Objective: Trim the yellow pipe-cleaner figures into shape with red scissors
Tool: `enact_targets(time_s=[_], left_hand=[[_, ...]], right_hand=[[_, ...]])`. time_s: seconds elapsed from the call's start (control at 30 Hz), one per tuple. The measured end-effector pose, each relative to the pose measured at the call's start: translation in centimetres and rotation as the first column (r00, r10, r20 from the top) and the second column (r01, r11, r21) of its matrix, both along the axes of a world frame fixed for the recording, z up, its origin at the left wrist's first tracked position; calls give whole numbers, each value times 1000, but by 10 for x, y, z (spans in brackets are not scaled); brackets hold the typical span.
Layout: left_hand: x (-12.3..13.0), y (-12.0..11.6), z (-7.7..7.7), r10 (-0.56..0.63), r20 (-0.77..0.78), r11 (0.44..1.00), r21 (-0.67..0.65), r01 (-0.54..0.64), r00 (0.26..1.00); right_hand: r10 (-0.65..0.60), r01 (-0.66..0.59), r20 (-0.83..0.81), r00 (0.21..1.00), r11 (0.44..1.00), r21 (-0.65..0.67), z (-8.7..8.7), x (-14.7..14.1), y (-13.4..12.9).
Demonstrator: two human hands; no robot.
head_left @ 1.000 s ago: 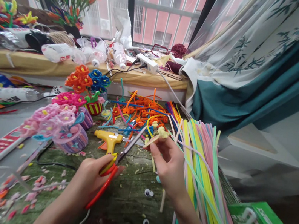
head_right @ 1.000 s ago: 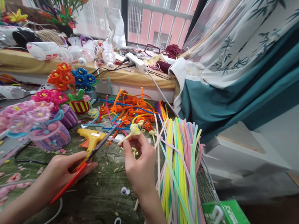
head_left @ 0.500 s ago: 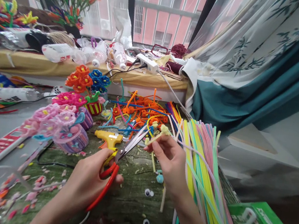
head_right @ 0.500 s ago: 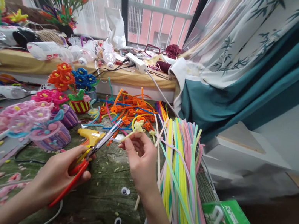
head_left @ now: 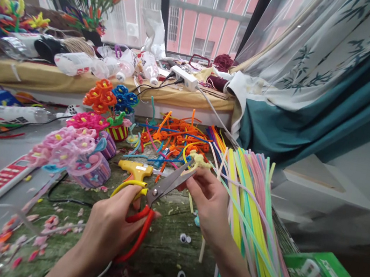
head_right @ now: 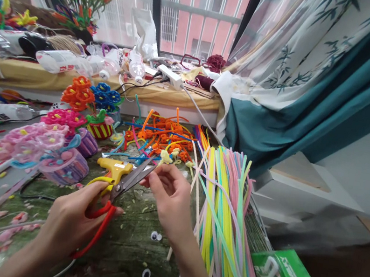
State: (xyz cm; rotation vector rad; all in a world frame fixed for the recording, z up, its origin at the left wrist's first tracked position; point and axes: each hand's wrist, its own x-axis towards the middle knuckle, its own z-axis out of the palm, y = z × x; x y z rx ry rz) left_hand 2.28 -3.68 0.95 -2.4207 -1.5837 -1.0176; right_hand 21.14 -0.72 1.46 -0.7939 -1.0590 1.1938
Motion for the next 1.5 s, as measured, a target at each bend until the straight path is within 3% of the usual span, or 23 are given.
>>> enact_targets(time_s=[0.17, 0.4, 0.97, 1.33, 1.5], left_hand=[[-3, -1, -1, 25, -36, 993, 116, -21, 999], [-3, -4, -2, 38, -75, 989, 148, -27, 996], [-2, -1, -2, -12, -3, 999, -30, 11, 1000], [5, 1, 7, -48, 104, 980, -188, 67, 993], [6, 1, 8, -69, 151, 977, -189, 97, 986]], right_hand=[[27, -27, -30, 999, 1000, 13, -2, -1, 1], [-69, 69, 2, 998, 996, 62, -5, 5, 3], [-30, 30, -28, 999, 999, 33, -9, 6, 5], [-42, 43, -20, 999, 999, 27, -7, 5, 3], [-27, 28, -29, 999, 999, 17, -6, 4, 3]])
